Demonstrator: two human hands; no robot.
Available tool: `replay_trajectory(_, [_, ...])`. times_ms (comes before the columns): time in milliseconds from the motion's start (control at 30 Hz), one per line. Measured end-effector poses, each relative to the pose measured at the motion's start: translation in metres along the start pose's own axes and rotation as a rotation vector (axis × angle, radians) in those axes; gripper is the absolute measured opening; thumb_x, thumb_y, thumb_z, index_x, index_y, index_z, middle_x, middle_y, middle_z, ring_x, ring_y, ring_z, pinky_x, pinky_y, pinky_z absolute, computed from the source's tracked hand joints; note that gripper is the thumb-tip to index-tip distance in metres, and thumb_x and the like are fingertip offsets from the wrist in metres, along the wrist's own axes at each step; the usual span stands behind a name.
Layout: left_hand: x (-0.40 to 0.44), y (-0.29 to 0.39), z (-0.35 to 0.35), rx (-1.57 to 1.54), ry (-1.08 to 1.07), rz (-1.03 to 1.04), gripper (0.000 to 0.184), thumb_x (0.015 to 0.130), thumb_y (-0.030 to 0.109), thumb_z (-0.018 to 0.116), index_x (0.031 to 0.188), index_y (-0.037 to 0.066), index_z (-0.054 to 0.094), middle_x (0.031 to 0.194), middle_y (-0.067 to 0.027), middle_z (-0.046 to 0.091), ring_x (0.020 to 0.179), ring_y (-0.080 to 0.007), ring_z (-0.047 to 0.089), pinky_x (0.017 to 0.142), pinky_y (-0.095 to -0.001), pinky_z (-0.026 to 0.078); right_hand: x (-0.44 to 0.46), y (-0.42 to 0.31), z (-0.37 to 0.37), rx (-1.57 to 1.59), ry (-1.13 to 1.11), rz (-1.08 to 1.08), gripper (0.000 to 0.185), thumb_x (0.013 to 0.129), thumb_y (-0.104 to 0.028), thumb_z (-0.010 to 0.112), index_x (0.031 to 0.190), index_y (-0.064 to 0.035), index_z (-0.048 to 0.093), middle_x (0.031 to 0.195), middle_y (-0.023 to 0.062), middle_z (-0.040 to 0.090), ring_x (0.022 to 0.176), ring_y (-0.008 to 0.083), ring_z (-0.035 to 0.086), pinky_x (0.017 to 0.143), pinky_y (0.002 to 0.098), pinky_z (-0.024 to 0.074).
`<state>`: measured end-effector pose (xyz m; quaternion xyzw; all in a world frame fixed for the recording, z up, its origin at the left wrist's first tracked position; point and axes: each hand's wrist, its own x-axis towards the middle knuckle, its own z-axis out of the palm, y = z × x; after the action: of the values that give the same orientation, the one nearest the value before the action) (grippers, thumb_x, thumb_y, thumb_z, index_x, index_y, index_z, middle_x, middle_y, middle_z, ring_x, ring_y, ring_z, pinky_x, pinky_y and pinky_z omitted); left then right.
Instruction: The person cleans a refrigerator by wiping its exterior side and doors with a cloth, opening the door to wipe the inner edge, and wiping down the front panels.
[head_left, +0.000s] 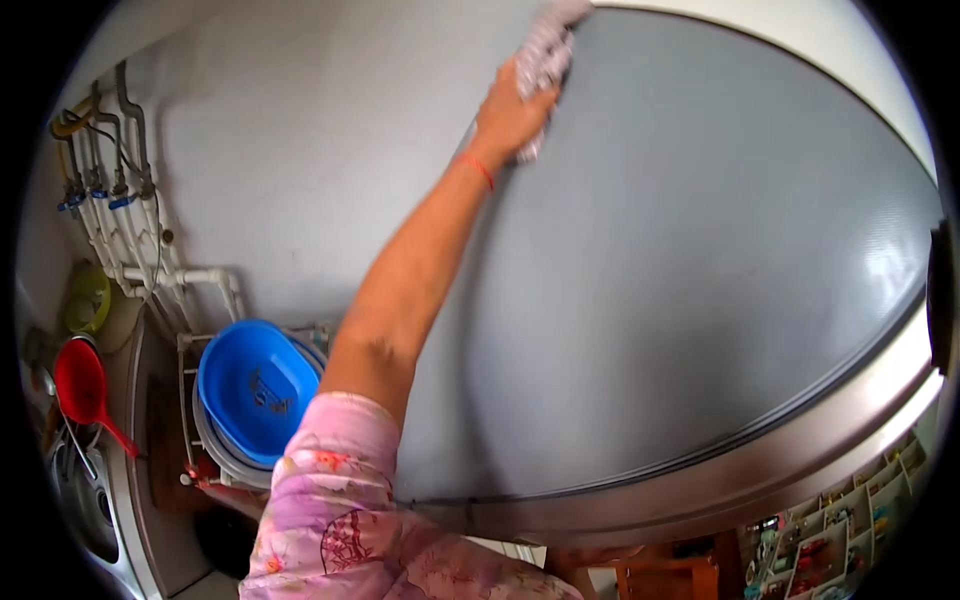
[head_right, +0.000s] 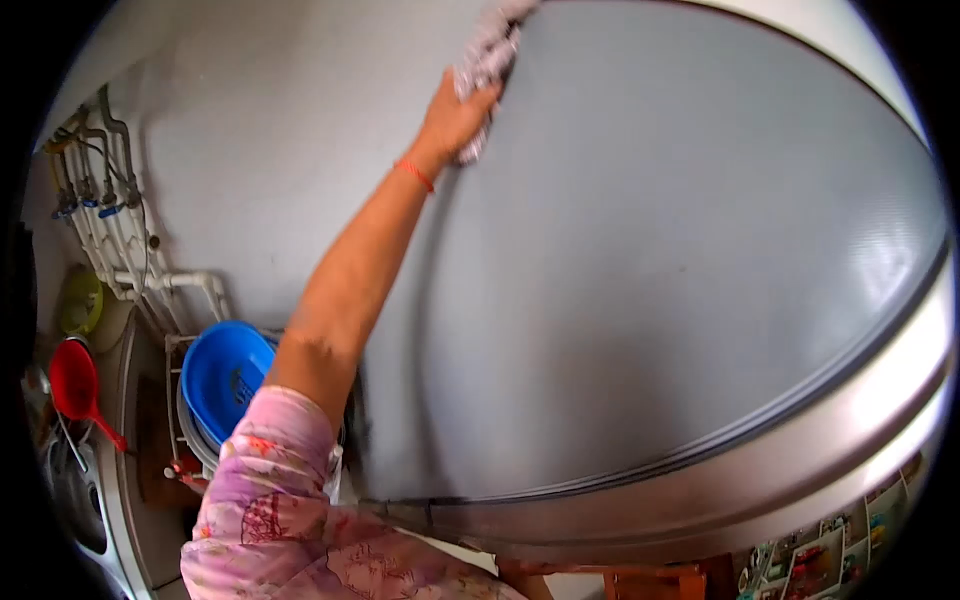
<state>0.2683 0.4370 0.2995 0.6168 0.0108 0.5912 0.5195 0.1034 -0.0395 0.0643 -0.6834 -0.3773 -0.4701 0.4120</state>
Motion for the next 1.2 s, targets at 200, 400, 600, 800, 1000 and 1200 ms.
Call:
replay_trajectory(200, [-0.060,-0.069,-0.057,0.048,0.007,-0.431,0.052,0.082,0.034,0.060,0.117,-0.005,0.055,0.106,-0.0192,0.065,0.098,-0.0272,0.062,0.087,-0.0356,0.046,-0.006,0.005,-0.004,-0.079,-0.016,-0.015,0.050,0.098,-0.034,0.032,0.135,-0.0007,0.029,0.136,0.0210,0.030,0.125,0.0329,0.031,0.101,0.0499,0.0277])
replay_trajectory(400, [-0.236,-0.216,-0.112,0.167,0.051,-0.829,0.061,0.082,0.039,0.062,0.121,-0.007,0.052,0.111,-0.0241,0.062,0.103,-0.0309,0.061,0.087,-0.0379,0.047,-0.006,0.012,-0.003,-0.081,-0.019,-0.037,0.048,0.097,-0.033,0.034,0.133,-0.0002,0.032,0.132,0.0190,0.035,0.120,0.0313,0.036,0.098,0.0477,0.0303])
replay_trajectory(600, [-0.433,-0.225,-0.126,0.197,0.115,-1.312,0.060,0.084,0.039,0.056,0.123,-0.006,0.054,0.116,-0.0174,0.062,0.108,-0.0270,0.058,0.093,-0.0360,0.043,-0.005,0.014,-0.001,-0.084,-0.022,-0.059,0.047,0.097,-0.031,0.036,0.131,0.0003,0.035,0.128,0.0169,0.039,0.115,0.0296,0.040,0.096,0.0455,0.0329])
replay_trajectory(800, [-0.472,-0.226,-0.114,0.370,0.209,-1.214,0.053,0.083,0.035,0.057,0.122,-0.001,0.057,0.110,-0.0198,0.064,0.103,-0.0283,0.061,0.089,-0.0361,0.045,-0.003,0.016,0.000,-0.089,-0.017,-0.074,0.045,0.096,-0.030,0.038,0.128,0.0009,0.038,0.124,0.0149,0.044,0.111,0.0280,0.044,0.093,0.0433,0.0356])
replay_trajectory(1000, [-0.342,-0.120,-0.085,0.172,0.205,-0.840,0.045,0.082,0.025,0.061,0.118,-0.002,0.056,0.098,-0.0176,0.067,0.093,-0.0263,0.064,0.082,-0.0357,0.047,-0.004,0.015,-0.001,-0.103,-0.009,-0.084,0.043,0.095,-0.029,0.040,0.126,0.0014,0.041,0.120,0.0129,0.049,0.106,0.0263,0.049,0.090,0.0411,0.0382])
replay_trajectory(1200, [-0.297,0.038,-0.032,0.075,0.034,0.001,0.066,0.071,0.014,0.063,0.131,-0.005,0.044,0.131,-0.0216,0.048,0.122,-0.0363,0.047,0.102,-0.0400,0.036,-0.014,0.016,-0.007,-0.419,-0.047,-0.180,0.042,0.094,-0.028,0.042,0.124,0.0019,0.044,0.117,0.0108,0.054,0.101,0.0247,0.053,0.087,0.0390,0.0408])
